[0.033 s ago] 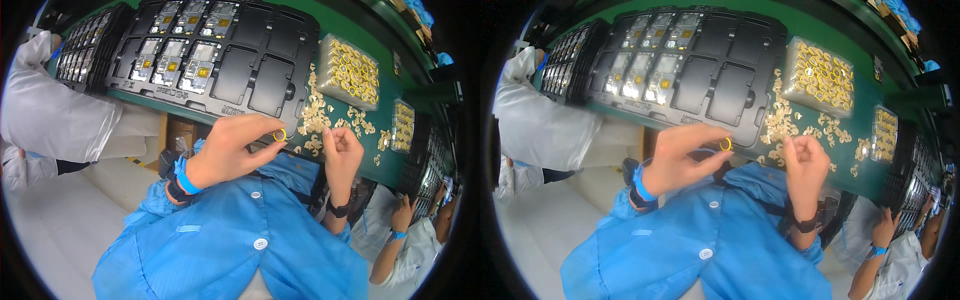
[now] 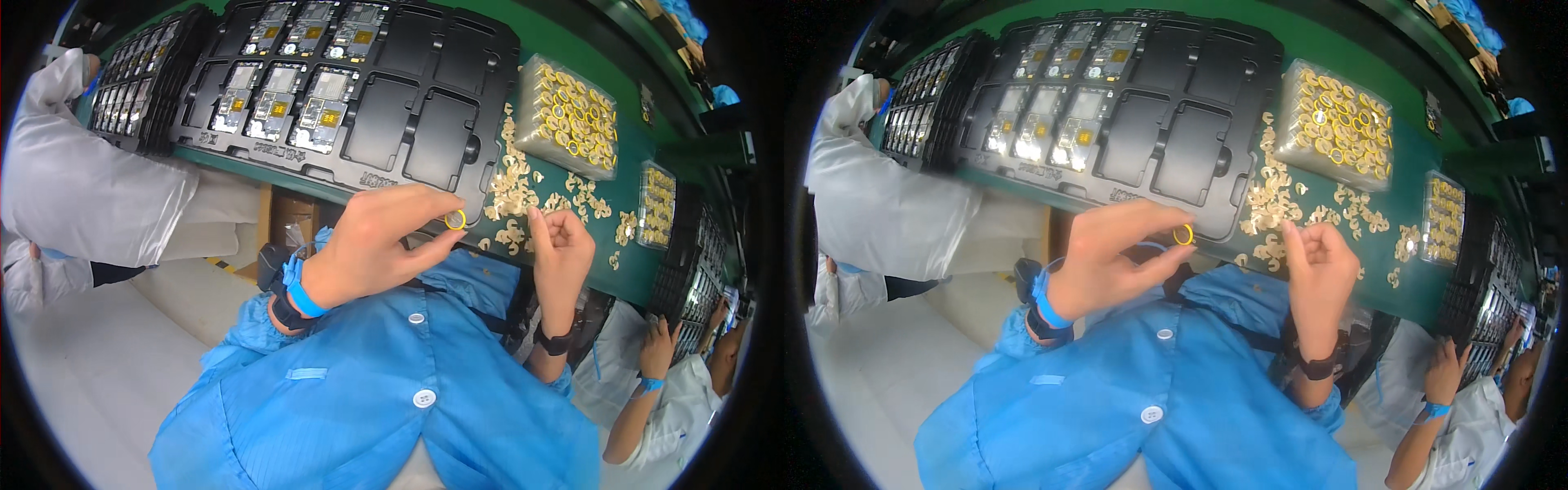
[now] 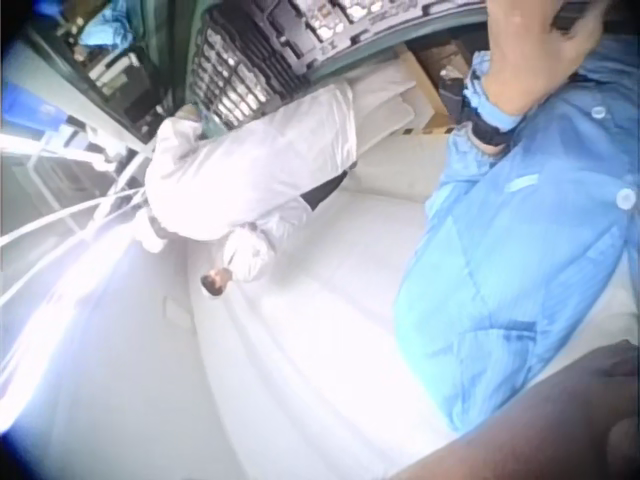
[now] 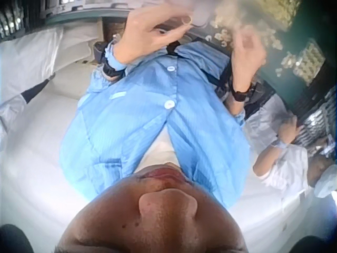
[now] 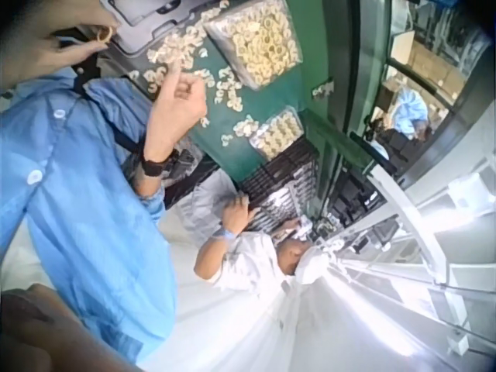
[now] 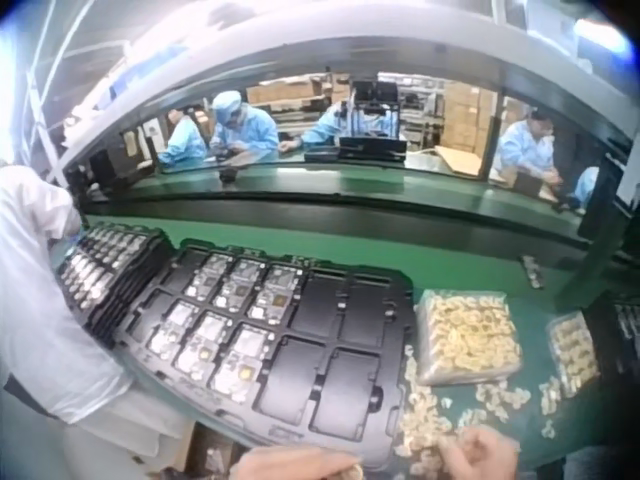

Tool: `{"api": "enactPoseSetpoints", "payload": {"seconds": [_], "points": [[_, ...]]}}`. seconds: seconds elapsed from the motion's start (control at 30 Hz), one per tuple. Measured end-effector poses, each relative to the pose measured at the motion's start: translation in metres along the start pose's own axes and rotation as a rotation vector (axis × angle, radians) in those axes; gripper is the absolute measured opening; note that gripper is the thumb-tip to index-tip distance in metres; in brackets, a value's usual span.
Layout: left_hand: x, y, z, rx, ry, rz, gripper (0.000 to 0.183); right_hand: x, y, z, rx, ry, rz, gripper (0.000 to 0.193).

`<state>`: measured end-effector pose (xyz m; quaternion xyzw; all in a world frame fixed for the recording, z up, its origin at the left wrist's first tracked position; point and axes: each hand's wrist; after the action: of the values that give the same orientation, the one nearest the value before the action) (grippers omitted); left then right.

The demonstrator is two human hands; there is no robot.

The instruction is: Assembling small electronic components onto a circuit board and organizing them in a tray.

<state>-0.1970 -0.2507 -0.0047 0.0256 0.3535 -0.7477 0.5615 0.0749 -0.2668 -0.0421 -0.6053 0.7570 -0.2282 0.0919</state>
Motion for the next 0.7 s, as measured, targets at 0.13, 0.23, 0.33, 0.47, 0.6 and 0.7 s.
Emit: {"api": "enactPoseSetpoints", "payload": {"seconds": [0.13,0.23,0.33,0.47,0.6,0.7], "points": [[-0.002,0.003,0.001,0.005,0.012,-0.005,0.031,0.003,-0.006,-0.01,-0.163,-0.033,-0.018,0.007],[-0.004,0.005,0.003,-0.04,0.053,-0.032,0.033,0.012,0.009,-0.046,-0.419,-0.014,-0.26,0.006],[-0.004,0.008,0.007,-0.041,-0.035,-0.031,0.037,0.013,0.026,-0.057,-0.57,0.014,-0.485,0.008],[-0.002,0.005,0.003,-0.092,0.071,-0.012,0.04,0.012,0.035,-0.064,-0.56,0.02,-0.567,0.006],[0.0,-0.023,-0.004,-0.067,-0.069,-0.004,0.041,0.011,0.035,-0.058,-0.507,0.054,-0.554,0.003],[-0.004,-0.066,-0.047,-0.341,-0.393,0.323,0.027,0.009,0.032,-0.046,-0.55,0.027,-0.438,0.002]]}}
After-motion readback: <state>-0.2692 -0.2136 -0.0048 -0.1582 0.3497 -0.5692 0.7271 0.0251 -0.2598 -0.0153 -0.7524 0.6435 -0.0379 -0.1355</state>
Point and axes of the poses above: each hand's wrist, its own x-axis away from the middle knuckle, its own y-axis out of the palm, z = x × y, and after that the axes turned 3 degrees about y, right-handed
